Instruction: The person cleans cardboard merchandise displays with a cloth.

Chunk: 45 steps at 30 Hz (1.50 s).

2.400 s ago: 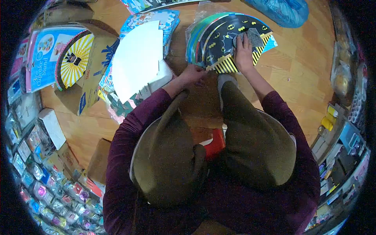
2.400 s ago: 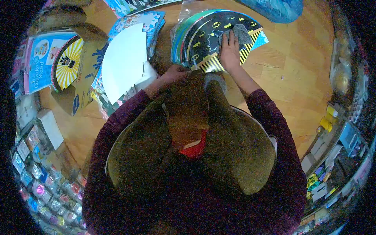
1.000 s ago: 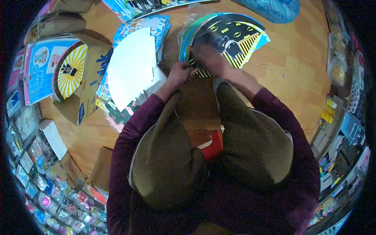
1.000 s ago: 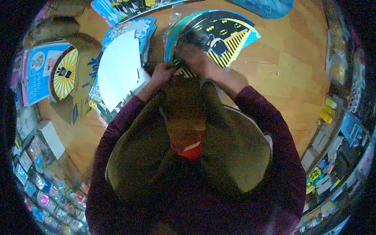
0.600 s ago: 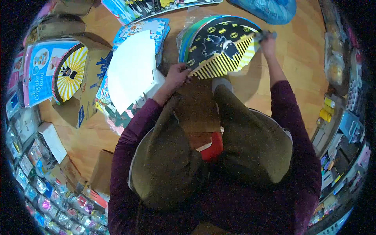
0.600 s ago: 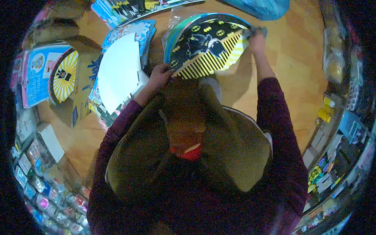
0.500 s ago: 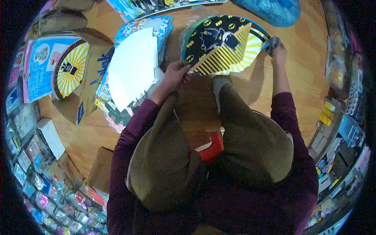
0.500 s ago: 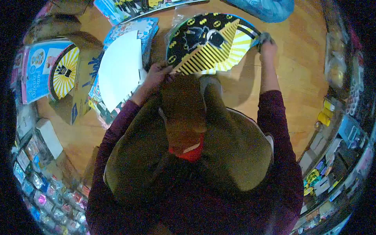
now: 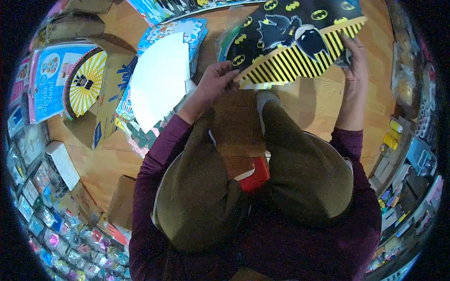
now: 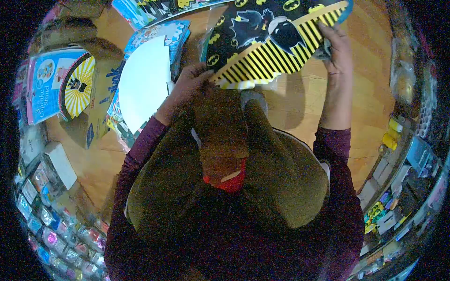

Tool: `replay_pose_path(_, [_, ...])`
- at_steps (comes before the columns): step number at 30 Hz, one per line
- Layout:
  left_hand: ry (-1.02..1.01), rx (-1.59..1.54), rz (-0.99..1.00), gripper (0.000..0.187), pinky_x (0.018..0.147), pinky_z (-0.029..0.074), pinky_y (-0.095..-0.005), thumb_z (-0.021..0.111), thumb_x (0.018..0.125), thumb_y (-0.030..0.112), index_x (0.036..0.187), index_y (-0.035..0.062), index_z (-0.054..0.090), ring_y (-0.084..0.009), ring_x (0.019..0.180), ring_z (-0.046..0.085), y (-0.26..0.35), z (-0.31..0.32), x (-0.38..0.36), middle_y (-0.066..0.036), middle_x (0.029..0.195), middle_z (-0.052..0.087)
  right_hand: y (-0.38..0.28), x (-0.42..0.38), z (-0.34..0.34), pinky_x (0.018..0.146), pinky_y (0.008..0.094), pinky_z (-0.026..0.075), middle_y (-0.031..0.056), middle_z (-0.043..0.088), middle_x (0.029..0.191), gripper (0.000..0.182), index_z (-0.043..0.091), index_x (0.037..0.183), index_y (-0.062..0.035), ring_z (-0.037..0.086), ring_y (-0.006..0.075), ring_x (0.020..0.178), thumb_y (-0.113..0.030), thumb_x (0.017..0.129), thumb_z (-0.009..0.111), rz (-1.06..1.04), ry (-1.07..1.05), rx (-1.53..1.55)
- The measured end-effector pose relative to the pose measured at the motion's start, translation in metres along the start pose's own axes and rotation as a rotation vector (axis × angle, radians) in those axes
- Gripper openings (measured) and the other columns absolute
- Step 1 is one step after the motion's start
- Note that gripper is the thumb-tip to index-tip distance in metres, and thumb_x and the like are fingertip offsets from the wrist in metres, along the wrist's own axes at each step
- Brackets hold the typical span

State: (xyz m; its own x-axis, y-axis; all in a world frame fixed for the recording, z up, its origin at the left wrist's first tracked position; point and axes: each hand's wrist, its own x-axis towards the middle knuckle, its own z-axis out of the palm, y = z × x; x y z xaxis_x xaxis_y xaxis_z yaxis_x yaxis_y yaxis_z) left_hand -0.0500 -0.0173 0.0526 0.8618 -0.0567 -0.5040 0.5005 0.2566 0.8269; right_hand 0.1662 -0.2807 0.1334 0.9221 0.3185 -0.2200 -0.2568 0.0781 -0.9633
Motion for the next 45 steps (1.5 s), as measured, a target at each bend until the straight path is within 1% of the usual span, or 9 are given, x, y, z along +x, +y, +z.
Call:
replay_pose_path(3, [0.021, -0.014, 0.072, 0.033, 0.063, 0.047, -0.0253, 0.045, 0.086, 0.021, 0.113, 0.0014, 0.041, -0.0154, 0.076, 0.056, 0.011, 0.001, -0.001, -0.011, 0.087, 0.057, -0.053, -0.019, 0.017, 0.066, 0.0263, 0.048, 0.0091, 0.059, 0.088, 0.022, 0.056, 0.094, 0.0023, 0.058, 0.0156, 0.076, -0.005, 0.073, 0.059, -0.189, 0.381, -0.221])
replay_pose_path(10, [-0.225, -0.635, 0.044, 0.057, 0.083, 0.042, -0.0383, 0.035, 0.085, 0.044, 0.123, 0.0016, 0.027, -0.0275, 0.102, 0.047, 0.02, -0.003, 0.0, -0.02, 0.113, 0.044, -0.039, -0.059, 0.061, 0.074, 0.0335, 0.045, 0.0102, 0.059, 0.093, 0.035, 0.056, 0.099, -0.0054, 0.056, 0.0244, 0.085, -0.001, 0.064, 0.059, -1.166, -0.08, -1.198])
replay_pose_path(21, [0.072, -0.153, -0.197, 0.029, 0.064, 0.045, -0.0251, 0.052, 0.081, 0.021, 0.1, -0.0009, 0.053, -0.0131, 0.072, 0.056, -0.045, -0.014, 0.011, -0.007, 0.086, 0.059, 0.154, -0.078, 0.081, 0.084, 0.0386, 0.038, 0.016, 0.043, 0.113, 0.047, 0.046, 0.11, -0.0033, 0.042, 0.0332, 0.1, -0.009, 0.065, 0.055, -0.473, -0.796, -1.118])
replay_pose_path(27, [0.17, 0.222, -0.041, 0.029, 0.062, 0.045, -0.0234, 0.052, 0.071, -0.001, 0.1, -0.0049, 0.051, -0.0135, 0.07, 0.056, -0.05, -0.017, 0.009, -0.01, 0.081, 0.059, 0.143, -0.065, 0.06, 0.082, 0.0338, 0.04, 0.0147, 0.052, 0.102, 0.044, 0.052, 0.103, -0.0025, 0.05, 0.03, 0.094, -0.006, 0.061, 0.065, -0.232, -0.685, -0.785])
replay_pose_path(29, [0.234, 0.076, -0.013, 0.03, 0.063, 0.045, -0.0241, 0.054, 0.07, 0.0, 0.1, -0.0045, 0.052, -0.0139, 0.07, 0.056, -0.041, -0.015, 0.002, -0.01, 0.08, 0.059, 0.146, -0.052, 0.041, 0.075, 0.0257, 0.041, 0.0069, 0.058, 0.088, 0.032, 0.055, 0.1, -0.0034, 0.052, 0.0136, 0.085, -0.011, 0.07, 0.063, -0.166, -0.361, -0.766])
replay_pose_path(34, [0.263, 0.192, -0.004, 0.028, 0.064, 0.045, -0.0253, 0.054, 0.07, 0.0, 0.098, -0.004, 0.052, -0.0147, 0.07, 0.056, -0.053, -0.019, 0.012, -0.011, 0.08, 0.059, 0.117, -0.018, 0.032, 0.064, 0.0252, 0.043, 0.0123, 0.052, 0.101, 0.029, 0.051, 0.106, -0.0033, 0.052, 0.0136, 0.076, -0.011, 0.078, 0.053, -0.592, -0.041, -0.949])
replay_pose_path(39, [0.287, 0.354, -0.107, 0.026, 0.063, 0.045, -0.0273, 0.053, 0.069, -0.002, 0.096, -0.0039, 0.052, -0.0163, 0.071, 0.057, -0.058, -0.017, 0.017, -0.011, 0.08, 0.059, 0.167, -0.055, 0.106, 0.093, 0.0366, 0.029, 0.0151, 0.029, 0.129, 0.05, 0.029, 0.126, -0.0036, 0.036, 0.0266, 0.112, -0.01, 0.078, 0.042, -0.585, -0.616, -0.901])
replay_pose_path(42, [0.249, 0.95, 0.354, 0.025, 0.065, 0.045, -0.0303, 0.053, 0.068, -0.001, 0.092, -0.005, 0.053, -0.0218, 0.073, 0.059, -0.091, -0.032, 0.028, -0.013, 0.081, 0.06, 0.196, -0.071, 0.11, 0.1, 0.0386, 0.019, 0.015, 0.028, 0.129, 0.05, 0.028, 0.126, -0.0042, 0.028, 0.0272, 0.119, -0.014, 0.078, 0.039, -0.732, -0.879, -1.267])
replay_pose_path(45, [0.349, 0.578, 0.006, 0.02, 0.069, 0.045, -0.033, 0.053, 0.066, 0.003, 0.085, -0.0048, 0.056, -0.0288, 0.077, 0.059, -0.048, -0.006, 0.001, -0.017, 0.082, 0.06, 0.218, -0.05, 0.084, 0.1, 0.0405, 0.02, 0.0148, 0.029, 0.128, 0.049, 0.032, 0.124, -0.0064, 0.028, 0.0284, 0.119, -0.016, 0.077, 0.041, -0.625, -0.869, -1.424])
